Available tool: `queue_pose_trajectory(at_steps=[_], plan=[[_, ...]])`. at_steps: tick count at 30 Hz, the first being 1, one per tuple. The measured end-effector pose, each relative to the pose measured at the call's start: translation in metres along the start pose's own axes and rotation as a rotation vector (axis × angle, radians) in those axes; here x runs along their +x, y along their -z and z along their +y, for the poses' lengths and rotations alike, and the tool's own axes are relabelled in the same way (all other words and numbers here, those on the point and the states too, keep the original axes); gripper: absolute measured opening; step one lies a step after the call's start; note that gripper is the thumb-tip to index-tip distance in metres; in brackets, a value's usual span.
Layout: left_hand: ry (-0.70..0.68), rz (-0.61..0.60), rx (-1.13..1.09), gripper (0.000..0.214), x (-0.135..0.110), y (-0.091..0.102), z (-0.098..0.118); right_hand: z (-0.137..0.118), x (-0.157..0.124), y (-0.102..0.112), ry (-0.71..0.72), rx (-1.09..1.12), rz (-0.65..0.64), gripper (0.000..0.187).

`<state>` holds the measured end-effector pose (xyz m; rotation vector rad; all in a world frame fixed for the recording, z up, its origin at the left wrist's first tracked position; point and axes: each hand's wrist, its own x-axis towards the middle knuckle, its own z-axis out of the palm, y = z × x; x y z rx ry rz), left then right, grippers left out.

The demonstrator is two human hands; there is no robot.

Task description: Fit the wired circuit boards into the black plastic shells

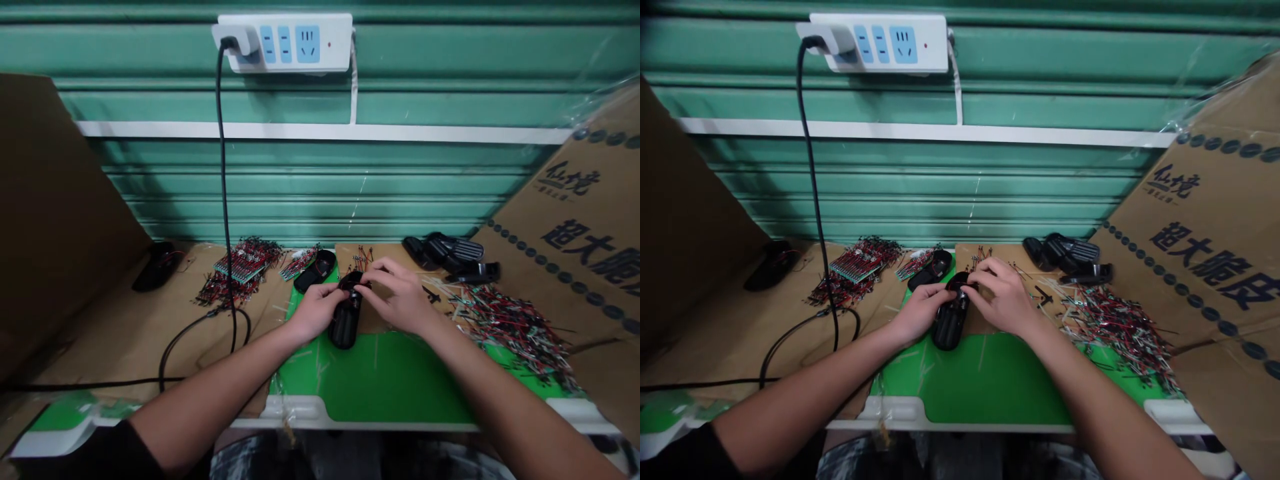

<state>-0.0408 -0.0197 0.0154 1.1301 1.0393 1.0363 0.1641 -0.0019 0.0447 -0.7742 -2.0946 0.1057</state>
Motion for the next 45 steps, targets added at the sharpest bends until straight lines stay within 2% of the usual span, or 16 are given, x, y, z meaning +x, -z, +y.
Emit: queue_pose_trajectory(at_steps=[2,5,7,10,12,14,18,21,24,26,29,32,35,38,40,45], plan=[[0.011,0.010,-0.035,0.027,0.001,0.001,0.003,0.000,0.000,0.004,0.019,0.024,-0.082,0.011],[0.017,0.029,-0.125,0.030,0.003,0.003,0.007,0.004,-0.002,0.007,0.033,0.042,-0.228,0.033],[0.028,0.051,-0.168,0.037,0.005,0.004,0.007,0.008,-0.005,0.006,0.017,0.035,-0.295,0.041],[0.054,0.054,-0.152,0.046,0.006,0.005,0.006,0.014,-0.008,0.003,0.001,0.031,-0.339,0.031],[0.024,0.033,-0.080,0.047,0.004,0.006,0.008,0.017,-0.009,0.001,0.013,0.014,-0.336,0.023],[-0.106,0.042,0.076,0.047,0.000,0.007,0.012,0.021,-0.010,0.000,0.019,-0.023,-0.300,0.020],[-0.521,0.100,0.537,0.059,-0.009,0.013,0.022,0.029,-0.011,-0.002,-0.027,-0.079,-0.191,0.018],[-0.652,0.083,0.716,0.058,-0.010,0.018,0.023,0.032,-0.012,-0.004,-0.061,-0.088,-0.173,0.020],[-0.674,0.090,0.823,0.050,-0.005,0.022,0.018,0.032,-0.013,-0.007,-0.076,-0.095,-0.189,0.025],[-0.698,0.119,0.878,0.049,0.000,0.025,0.015,0.032,-0.012,-0.007,-0.097,-0.083,-0.191,0.035],[-0.719,0.249,0.960,0.047,0.009,0.033,0.011,0.037,-0.010,-0.003,-0.186,-0.081,-0.150,0.056],[-0.696,0.387,1.035,0.044,0.018,0.043,0.010,0.052,-0.008,0.011,-0.309,-0.246,-0.097,0.063],[-0.652,0.447,1.100,0.042,0.025,0.051,0.009,0.074,-0.008,0.031,-0.435,-0.515,-0.105,0.054],[-0.583,0.453,1.174,0.040,0.028,0.055,0.009,0.093,-0.012,0.049,-0.559,-0.735,-0.179,0.039],[-0.542,0.449,1.209,0.040,0.028,0.055,0.009,0.101,-0.014,0.056,-0.636,-0.801,-0.224,0.035],[-0.468,0.467,1.239,0.045,0.027,0.051,0.012,0.104,-0.015,0.061,-0.783,-0.791,-0.304,0.029]])
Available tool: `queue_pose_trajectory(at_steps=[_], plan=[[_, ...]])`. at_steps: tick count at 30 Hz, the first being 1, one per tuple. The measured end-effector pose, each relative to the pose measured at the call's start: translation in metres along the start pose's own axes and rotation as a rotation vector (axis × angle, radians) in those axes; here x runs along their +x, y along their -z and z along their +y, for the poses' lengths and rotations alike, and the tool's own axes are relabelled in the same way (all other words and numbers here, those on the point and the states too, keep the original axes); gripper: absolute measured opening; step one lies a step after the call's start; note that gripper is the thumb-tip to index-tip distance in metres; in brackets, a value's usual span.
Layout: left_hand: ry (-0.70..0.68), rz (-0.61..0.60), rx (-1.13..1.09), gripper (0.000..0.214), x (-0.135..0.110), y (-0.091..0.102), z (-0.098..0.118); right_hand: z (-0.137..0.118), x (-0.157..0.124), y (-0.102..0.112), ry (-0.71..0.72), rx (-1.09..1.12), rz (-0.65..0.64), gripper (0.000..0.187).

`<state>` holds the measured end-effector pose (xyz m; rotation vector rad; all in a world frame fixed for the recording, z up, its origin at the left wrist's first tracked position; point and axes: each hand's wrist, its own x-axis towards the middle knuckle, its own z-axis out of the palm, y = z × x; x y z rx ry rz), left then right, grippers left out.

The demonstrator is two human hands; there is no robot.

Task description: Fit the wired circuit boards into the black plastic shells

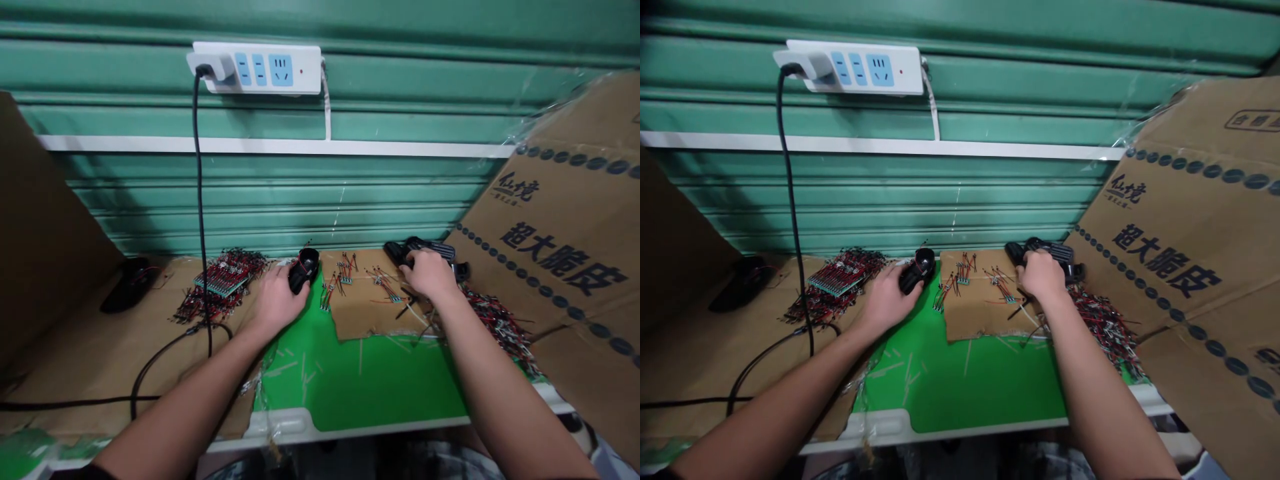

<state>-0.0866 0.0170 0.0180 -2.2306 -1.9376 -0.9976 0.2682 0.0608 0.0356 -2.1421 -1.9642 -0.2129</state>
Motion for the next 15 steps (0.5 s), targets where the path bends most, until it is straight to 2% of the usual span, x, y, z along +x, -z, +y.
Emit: queue_pose_trajectory(at_steps=[8,10,15], plan=[[0.013,-0.027,-0.022,0.048,-0.0002,-0.0004,0.0010,-0.0006,0.0034,-0.0029,-0.029,-0.018,-0.063,0.025],[0.009,0.006,-0.012,0.053,-0.0011,-0.0004,0.0016,0.0004,0.0036,-0.0026,-0.019,-0.012,0.001,0.025],[-0.022,0.085,-0.008,0.063,-0.0025,-0.0012,0.0015,-0.0034,0.0016,0.0048,0.119,0.144,0.311,0.017]])
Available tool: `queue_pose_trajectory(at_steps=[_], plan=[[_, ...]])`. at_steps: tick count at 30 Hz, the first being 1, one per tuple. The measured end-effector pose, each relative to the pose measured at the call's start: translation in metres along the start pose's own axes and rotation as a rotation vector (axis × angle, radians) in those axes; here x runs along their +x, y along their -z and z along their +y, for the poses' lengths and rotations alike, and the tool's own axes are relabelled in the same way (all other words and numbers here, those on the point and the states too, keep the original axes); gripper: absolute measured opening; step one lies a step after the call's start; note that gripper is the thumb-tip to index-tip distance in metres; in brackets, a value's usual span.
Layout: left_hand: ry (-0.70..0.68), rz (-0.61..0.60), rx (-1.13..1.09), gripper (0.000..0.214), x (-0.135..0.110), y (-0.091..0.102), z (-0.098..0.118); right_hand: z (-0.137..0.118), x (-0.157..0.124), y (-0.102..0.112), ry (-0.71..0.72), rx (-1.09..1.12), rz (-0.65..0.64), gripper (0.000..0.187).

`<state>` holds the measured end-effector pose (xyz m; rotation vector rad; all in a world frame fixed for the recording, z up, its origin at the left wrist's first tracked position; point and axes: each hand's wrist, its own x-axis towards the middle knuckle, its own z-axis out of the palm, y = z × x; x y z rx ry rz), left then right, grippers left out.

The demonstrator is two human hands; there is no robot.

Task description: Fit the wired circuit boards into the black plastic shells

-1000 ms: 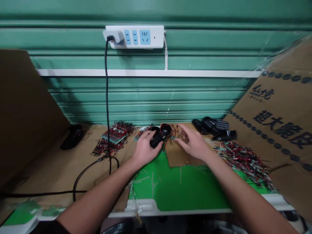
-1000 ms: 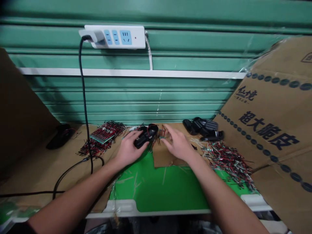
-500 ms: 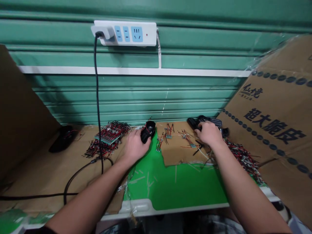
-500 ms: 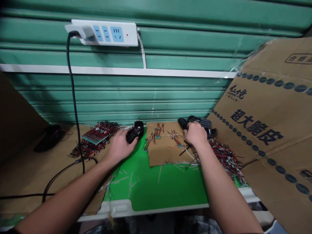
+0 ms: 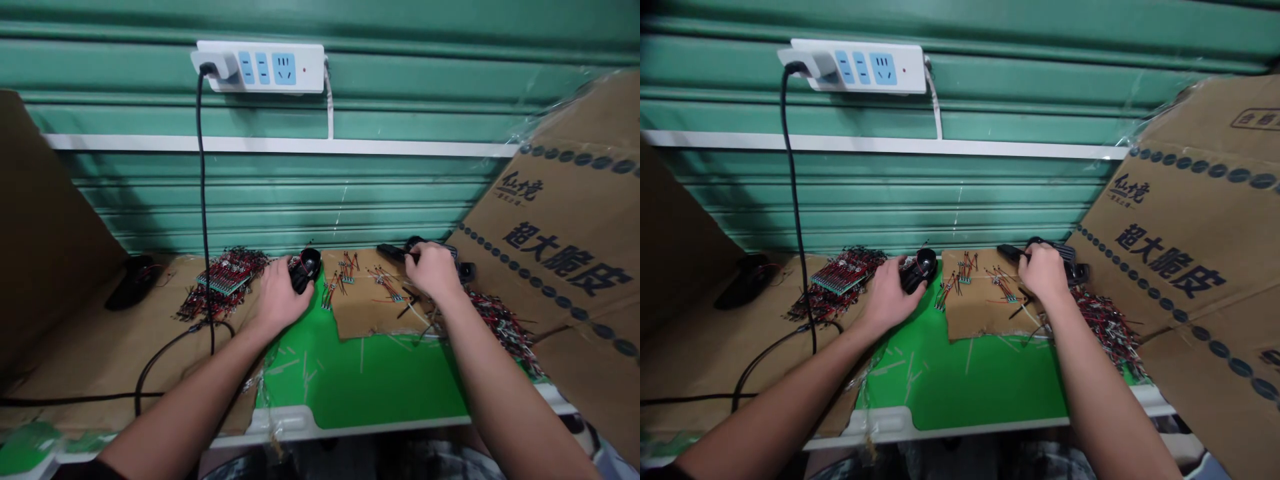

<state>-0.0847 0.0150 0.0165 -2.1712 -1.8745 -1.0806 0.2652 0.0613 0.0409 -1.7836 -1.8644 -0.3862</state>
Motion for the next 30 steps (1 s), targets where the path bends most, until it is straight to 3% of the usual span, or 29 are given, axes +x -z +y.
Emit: queue_pose_trajectory(at_steps=[3,6,8,11,14,17,25,27,30], plan=[[-0.033,0.067,-0.039,0.057,0.000,0.002,0.002,-0.013,-0.001,0.010,0.054,0.232,0.087,0.022],[-0.169,0.182,-0.175,0.039,-0.003,0.010,0.010,-0.030,-0.006,0.020,0.126,0.493,0.061,0.031],[-0.296,0.200,-0.316,0.027,-0.007,0.015,0.017,-0.042,-0.012,0.024,0.237,0.630,-0.037,0.027],[-0.392,0.088,-0.478,0.013,-0.016,0.016,0.028,-0.058,-0.023,0.026,0.440,0.743,-0.284,0.018],[-0.266,-0.113,-0.496,0.009,-0.025,0.010,0.033,-0.070,-0.032,0.025,0.562,0.770,-0.481,0.016],[-0.112,-0.261,-0.406,0.011,-0.029,0.000,0.032,-0.078,-0.036,0.025,0.603,0.798,-0.589,0.017],[-0.026,-0.409,-0.118,0.021,-0.030,-0.005,0.032,-0.082,-0.033,0.032,0.661,1.034,-0.719,0.008],[-0.009,-0.450,-0.096,0.021,-0.028,-0.002,0.034,-0.082,-0.034,0.031,0.615,1.078,-0.697,0.011],[0.025,-0.491,-0.143,0.020,-0.027,0.000,0.036,-0.079,-0.034,0.023,0.370,1.057,-0.572,0.014]])
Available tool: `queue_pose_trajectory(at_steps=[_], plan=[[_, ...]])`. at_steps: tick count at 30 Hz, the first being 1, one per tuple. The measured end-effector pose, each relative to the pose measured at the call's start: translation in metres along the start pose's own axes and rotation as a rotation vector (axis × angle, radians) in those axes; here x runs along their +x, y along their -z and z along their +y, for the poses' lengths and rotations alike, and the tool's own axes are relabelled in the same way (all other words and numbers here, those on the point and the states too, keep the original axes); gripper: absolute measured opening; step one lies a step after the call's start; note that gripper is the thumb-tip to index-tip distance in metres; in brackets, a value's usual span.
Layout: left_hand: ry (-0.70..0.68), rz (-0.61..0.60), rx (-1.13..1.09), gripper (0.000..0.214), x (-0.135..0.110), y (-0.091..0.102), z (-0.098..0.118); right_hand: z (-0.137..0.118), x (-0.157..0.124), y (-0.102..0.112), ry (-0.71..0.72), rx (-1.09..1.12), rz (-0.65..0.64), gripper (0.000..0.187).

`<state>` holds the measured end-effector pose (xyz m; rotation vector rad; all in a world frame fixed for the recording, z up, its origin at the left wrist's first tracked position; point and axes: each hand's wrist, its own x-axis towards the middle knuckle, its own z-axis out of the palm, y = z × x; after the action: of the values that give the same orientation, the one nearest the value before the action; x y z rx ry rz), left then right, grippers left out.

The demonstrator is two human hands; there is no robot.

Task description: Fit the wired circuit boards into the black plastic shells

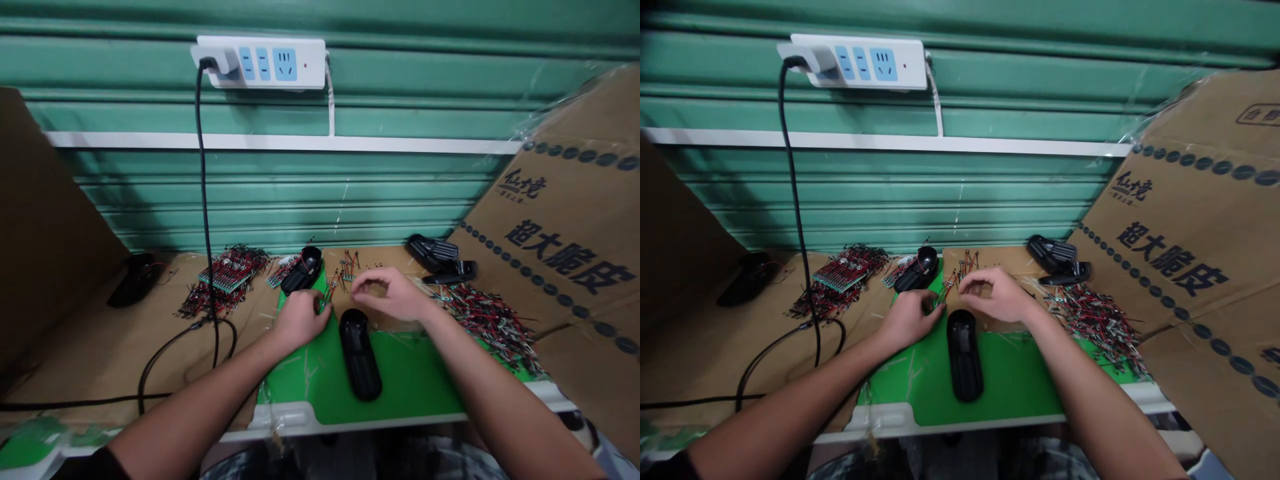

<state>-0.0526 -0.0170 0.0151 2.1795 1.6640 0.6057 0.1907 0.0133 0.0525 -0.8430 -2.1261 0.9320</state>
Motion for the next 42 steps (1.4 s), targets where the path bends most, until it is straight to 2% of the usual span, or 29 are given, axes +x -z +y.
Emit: queue_pose_trajectory(at_steps=[2,4,7,12,17,20,22,25,29,31,33,36,39,42], plan=[[0.037,-0.001,-0.062,0.016,0.001,-0.001,0.000,0.010,0.001,-0.001,-0.115,-0.010,0.130,0.018],[0.083,0.020,-0.136,0.010,0.002,-0.003,-0.001,0.020,0.003,-0.001,-0.185,0.007,0.170,0.020],[0.130,0.038,-0.247,0.004,0.005,-0.005,-0.004,0.029,0.005,-0.002,-0.222,0.037,0.152,0.021],[0.139,0.042,-0.326,0.009,0.007,-0.007,-0.008,0.033,0.006,-0.009,-0.210,-0.014,0.104,0.021],[0.109,0.060,-0.254,0.002,0.004,-0.007,-0.006,0.035,0.006,-0.014,-0.206,-0.034,0.085,0.017],[0.091,0.047,-0.176,0.016,0.003,-0.006,-0.005,0.037,0.006,-0.015,-0.226,-0.018,0.097,0.013],[0.083,0.019,-0.142,0.014,0.003,-0.006,-0.005,0.037,0.005,-0.015,-0.234,0.010,0.109,0.011],[0.103,0.004,-0.181,0.009,0.003,-0.005,-0.006,0.039,0.005,-0.016,-0.245,0.067,0.101,0.011],[0.144,0.065,-0.372,0.014,0.005,-0.008,-0.007,0.043,0.006,-0.018,-0.251,0.122,0.112,0.015],[0.147,0.099,-0.522,0.018,0.006,-0.010,-0.007,0.044,0.007,-0.018,-0.259,0.164,0.108,0.024],[0.160,0.100,-0.712,0.026,0.008,-0.012,-0.005,0.042,0.008,-0.019,-0.264,0.189,0.090,0.033],[0.159,0.066,-0.964,0.039,0.009,-0.012,-0.001,0.033,0.009,-0.021,-0.270,0.184,0.026,0.030],[0.118,0.063,-1.078,0.044,0.009,-0.010,0.003,0.022,0.012,-0.026,-0.267,0.220,-0.034,0.032],[0.110,0.065,-1.131,0.044,0.009,-0.009,0.005,0.019,0.014,-0.032,-0.268,0.268,-0.029,0.032]])
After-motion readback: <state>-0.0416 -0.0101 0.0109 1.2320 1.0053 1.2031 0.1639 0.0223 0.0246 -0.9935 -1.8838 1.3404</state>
